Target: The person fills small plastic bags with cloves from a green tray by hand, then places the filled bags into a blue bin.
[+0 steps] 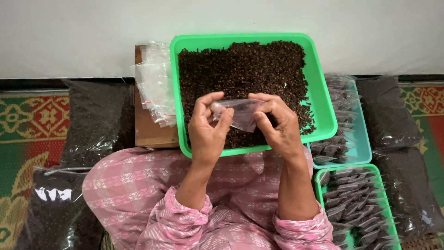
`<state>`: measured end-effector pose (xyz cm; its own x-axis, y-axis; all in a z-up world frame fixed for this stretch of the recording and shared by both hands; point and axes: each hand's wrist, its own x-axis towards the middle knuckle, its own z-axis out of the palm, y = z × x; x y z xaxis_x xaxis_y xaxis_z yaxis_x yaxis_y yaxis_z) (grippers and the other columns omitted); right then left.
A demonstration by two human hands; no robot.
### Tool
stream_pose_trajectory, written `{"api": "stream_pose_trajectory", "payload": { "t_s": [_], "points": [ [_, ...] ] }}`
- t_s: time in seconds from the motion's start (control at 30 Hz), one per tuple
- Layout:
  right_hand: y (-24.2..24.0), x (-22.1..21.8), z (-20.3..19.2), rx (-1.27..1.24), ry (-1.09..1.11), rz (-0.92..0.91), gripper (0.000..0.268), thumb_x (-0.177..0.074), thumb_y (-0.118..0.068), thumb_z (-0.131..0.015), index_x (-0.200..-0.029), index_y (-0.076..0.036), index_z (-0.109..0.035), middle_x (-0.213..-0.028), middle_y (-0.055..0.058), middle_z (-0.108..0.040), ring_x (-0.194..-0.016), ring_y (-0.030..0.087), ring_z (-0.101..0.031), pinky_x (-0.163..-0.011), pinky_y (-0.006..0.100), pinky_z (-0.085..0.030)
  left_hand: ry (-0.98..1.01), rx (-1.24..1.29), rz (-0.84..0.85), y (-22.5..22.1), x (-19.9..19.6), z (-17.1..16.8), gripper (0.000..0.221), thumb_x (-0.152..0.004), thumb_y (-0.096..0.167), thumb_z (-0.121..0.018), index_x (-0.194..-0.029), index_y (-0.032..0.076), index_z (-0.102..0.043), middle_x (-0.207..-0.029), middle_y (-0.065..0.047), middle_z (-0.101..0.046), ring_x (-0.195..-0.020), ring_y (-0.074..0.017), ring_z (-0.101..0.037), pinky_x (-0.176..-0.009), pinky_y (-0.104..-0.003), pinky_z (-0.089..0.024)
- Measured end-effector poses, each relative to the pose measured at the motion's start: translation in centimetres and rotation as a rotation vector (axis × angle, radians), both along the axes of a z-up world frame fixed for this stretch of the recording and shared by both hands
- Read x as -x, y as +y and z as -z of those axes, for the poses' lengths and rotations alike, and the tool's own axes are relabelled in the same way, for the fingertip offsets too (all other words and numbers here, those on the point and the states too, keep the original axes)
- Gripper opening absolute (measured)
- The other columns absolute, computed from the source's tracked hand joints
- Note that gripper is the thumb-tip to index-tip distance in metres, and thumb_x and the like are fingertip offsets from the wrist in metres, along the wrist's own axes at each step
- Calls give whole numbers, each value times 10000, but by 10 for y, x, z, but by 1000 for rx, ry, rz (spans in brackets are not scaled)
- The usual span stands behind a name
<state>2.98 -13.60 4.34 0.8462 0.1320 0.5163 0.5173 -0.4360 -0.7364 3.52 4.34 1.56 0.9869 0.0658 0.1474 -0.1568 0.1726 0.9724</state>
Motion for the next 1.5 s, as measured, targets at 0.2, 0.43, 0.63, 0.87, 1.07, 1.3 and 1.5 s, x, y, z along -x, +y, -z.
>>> {"api": "stream_pose_trajectory", "payload": {
  "t_s": [0.2,0.43,0.63,0.87,1.07,1.3,1.5],
  "points": [
    [-4,0,2,-16,-6,49,128,-1010,-107,-650,-906,-44,-691,-1237,209,-712,-1155,369,-694,-991,461,-505,0,-15,-48,0,1,-11,287,-940,-46,-600,-1220,18,-601,-934,-174,-754,-730,-182,-741,-572,-239,-658],
    [-3,0,6,-67,-33,50,171,-1035,-102,-613,-889,-32,-666,-1222,238,-706,-1169,373,-690,-993,441,-508,-52,9,50,3,3,-12,542,-914,78,-608,-1434,27,-463,-1183,-233,-663,-1045,-324,-679,-821,-449,-659],
    [0,0,2,-13,-15,6,151,-1006,-106,-654,-868,-52,-686,-1219,207,-720,-1139,361,-711,-970,442,-525,69,-35,-13,-3,-6,13,187,-878,143,-779,-1047,76,-739,-720,-81,-724,-575,-140,-709,-453,-217,-605],
    [-4,1,8,-92,-58,100,144,-1020,-45,-613,-889,-34,-671,-1246,234,-698,-1205,363,-673,-1037,446,-491,34,65,-8,-3,0,-1,217,-945,54,-691,-1152,-9,-682,-922,-200,-764,-729,-179,-757,-607,-258,-681],
    [-5,0,13,-168,-46,99,149,-1031,-36,-592,-892,-8,-640,-1250,250,-683,-1217,359,-660,-1053,461,-482,67,92,-26,1,0,-4,265,-1002,272,-667,-1026,18,-741,-892,-206,-779,-713,-212,-773,-600,-298,-687],
    [-1,2,4,-207,82,7,233,-1010,-149,-653,-1201,-22,-613,-1220,248,-693,-1165,328,-669,-1018,463,-515,47,-86,31,-3,-3,9,145,-862,165,-821,-975,79,-789,-794,-108,-774,-581,-125,-710,-488,-248,-616],
    [-4,4,11,-264,111,96,108,-973,-16,-718,-1077,14,-724,-754,123,-718,-653,148,-682,-682,298,-582,69,-56,53,-4,-2,6,149,-887,141,-795,-1014,70,-767,-803,-110,-769,-623,-128,-709,-510,-244,-624]
  ]
}}
